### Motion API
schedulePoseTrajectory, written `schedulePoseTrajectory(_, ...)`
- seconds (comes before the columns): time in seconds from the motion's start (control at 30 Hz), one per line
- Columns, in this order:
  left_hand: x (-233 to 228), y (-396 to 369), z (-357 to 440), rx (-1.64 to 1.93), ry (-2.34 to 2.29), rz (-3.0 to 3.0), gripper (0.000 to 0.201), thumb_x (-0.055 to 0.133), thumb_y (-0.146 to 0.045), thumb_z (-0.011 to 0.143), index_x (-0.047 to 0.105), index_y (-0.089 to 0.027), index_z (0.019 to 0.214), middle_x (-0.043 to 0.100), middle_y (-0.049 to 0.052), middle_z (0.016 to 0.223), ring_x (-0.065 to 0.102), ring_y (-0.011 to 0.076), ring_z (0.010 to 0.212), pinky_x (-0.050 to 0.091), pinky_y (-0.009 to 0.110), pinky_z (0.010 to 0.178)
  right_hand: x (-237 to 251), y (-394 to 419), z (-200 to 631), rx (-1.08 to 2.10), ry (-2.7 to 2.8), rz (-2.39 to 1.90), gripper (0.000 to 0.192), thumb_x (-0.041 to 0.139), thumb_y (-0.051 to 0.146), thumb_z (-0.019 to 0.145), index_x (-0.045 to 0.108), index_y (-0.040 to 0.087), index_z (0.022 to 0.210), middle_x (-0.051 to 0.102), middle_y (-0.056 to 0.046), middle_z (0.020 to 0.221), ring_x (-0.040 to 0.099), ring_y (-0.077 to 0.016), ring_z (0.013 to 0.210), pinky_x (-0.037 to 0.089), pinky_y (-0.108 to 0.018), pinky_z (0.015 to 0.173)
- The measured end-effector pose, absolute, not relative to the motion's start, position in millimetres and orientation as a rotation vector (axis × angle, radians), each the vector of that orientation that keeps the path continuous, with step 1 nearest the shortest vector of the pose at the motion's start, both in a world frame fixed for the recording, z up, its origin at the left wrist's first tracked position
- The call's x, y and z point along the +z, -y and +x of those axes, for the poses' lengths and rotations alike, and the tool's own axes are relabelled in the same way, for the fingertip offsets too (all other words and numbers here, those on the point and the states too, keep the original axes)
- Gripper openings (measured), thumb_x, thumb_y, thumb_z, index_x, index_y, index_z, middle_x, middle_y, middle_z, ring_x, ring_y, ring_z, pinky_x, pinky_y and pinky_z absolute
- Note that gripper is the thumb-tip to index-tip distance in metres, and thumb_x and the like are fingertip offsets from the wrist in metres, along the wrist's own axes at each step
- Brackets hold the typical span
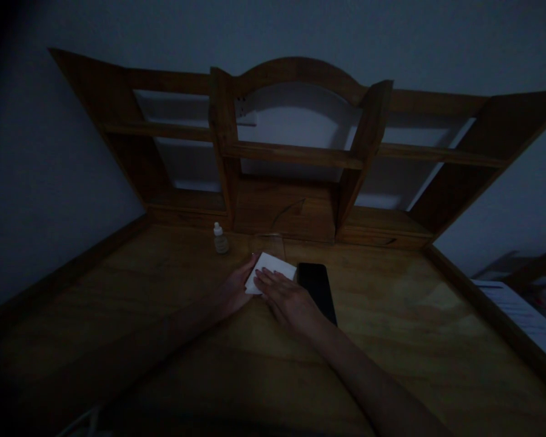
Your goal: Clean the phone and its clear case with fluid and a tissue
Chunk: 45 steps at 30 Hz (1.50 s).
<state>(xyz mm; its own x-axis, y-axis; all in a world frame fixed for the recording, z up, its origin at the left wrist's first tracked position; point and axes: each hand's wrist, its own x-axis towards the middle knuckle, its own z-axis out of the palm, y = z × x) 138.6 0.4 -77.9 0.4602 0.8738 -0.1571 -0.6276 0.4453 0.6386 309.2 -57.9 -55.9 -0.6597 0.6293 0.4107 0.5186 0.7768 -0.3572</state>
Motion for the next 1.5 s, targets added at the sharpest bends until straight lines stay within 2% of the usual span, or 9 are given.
schedulePoseTrajectory(0.2,-87.1,-5.9,137.7,1.003,-0.499,0.523,0.030,0.048,-0.038,0.096,0.059,-0.017,0.114,0.060,0.014,0.133,0.063,0.0296,0.115,0.052,0.045,0.096,-52.9,67.1,304.0,0.477,2.444,-0.748,0.040,0.042,0.015,0.100,0.052,0.026,0.138,0.050,-0.004,0.148,0.043,-0.0181,0.139,0.036,-0.044,0.117)
schedulePoseTrajectory(0.37,-81.6,-0.8,134.6,0.959,-0.519,0.542,0.034,0.050,-0.039,0.095,0.059,-0.018,0.119,0.059,0.014,0.136,0.060,0.0273,0.120,0.051,0.042,0.099,-40.8,71.2,306.3,0.651,2.351,-0.785,0.033,0.040,0.023,0.103,0.060,0.026,0.128,0.062,-0.003,0.136,0.054,-0.0177,0.129,0.041,-0.039,0.113)
schedulePoseTrajectory(0.47,-72.3,5.7,132.8,0.958,-0.512,0.590,0.032,0.050,-0.036,0.095,0.059,-0.016,0.119,0.059,0.015,0.135,0.058,0.0259,0.123,0.048,0.039,0.103,-34.8,72.2,309.4,0.707,2.306,-0.835,0.031,0.039,0.029,0.104,0.064,0.026,0.122,0.069,-0.003,0.124,0.062,-0.0182,0.118,0.048,-0.035,0.104)
schedulePoseTrajectory(0.57,-66.4,9.6,131.8,0.973,-0.509,0.628,0.031,0.048,-0.034,0.096,0.059,-0.013,0.116,0.059,0.018,0.135,0.059,0.0278,0.122,0.044,0.042,0.106,-33.6,70.5,315.0,0.700,2.300,-0.869,0.033,0.038,0.035,0.104,0.068,0.023,0.110,0.074,-0.004,0.106,0.069,-0.0183,0.100,0.054,-0.031,0.091)
schedulePoseTrajectory(0.77,-66.5,7.0,129.6,0.947,-0.522,0.678,0.035,0.049,-0.040,0.096,0.059,-0.015,0.117,0.058,0.018,0.136,0.059,0.0285,0.122,0.041,0.045,0.108,-39.0,60.7,327.2,0.565,2.299,-0.947,0.034,0.039,0.038,0.103,0.068,0.022,0.094,0.071,-0.003,0.084,0.067,-0.0179,0.078,0.053,-0.029,0.075)
schedulePoseTrajectory(0.97,-59.5,7.5,128.6,0.934,-0.564,0.779,0.038,0.051,-0.044,0.094,0.060,-0.016,0.118,0.060,0.018,0.133,0.061,0.0288,0.119,0.046,0.044,0.101,-41.8,55.3,334.1,0.465,2.150,-1.003,0.029,0.042,0.033,0.102,0.068,0.022,0.095,0.072,-0.005,0.093,0.068,-0.0202,0.087,0.052,-0.032,0.082)
schedulePoseTrajectory(1.13,-59.2,8.5,131.2,0.908,-0.554,0.759,0.033,0.052,-0.040,0.095,0.062,-0.017,0.116,0.067,0.015,0.121,0.069,0.0260,0.103,0.053,0.043,0.092,-42.9,53.7,337.7,0.445,2.015,-1.006,0.028,0.043,0.029,0.102,0.066,0.026,0.118,0.071,-0.004,0.116,0.064,-0.0212,0.112,0.050,-0.037,0.100)
schedulePoseTrajectory(1.27,-57.5,12.5,135.5,0.905,-0.505,0.659,0.025,0.055,-0.034,0.094,0.062,-0.018,0.112,0.070,0.011,0.110,0.070,0.0231,0.096,0.052,0.043,0.094,-40.3,51.6,337.4,0.361,2.095,-0.927,0.037,0.041,0.025,0.103,0.055,0.029,0.137,0.058,-0.003,0.141,0.049,-0.0224,0.134,0.037,-0.047,0.116)
schedulePoseTrajectory(1.5,-52.0,16.4,142.0,0.930,-0.450,0.583,0.023,0.051,-0.027,0.096,0.067,-0.017,0.109,0.072,0.006,0.105,0.067,0.0188,0.095,0.052,0.027,0.082,-42.2,48.4,334.8,0.246,2.254,-0.919,0.054,0.049,0.027,0.099,0.035,0.030,0.151,0.038,-0.003,0.156,0.034,-0.0248,0.144,0.030,-0.053,0.119)
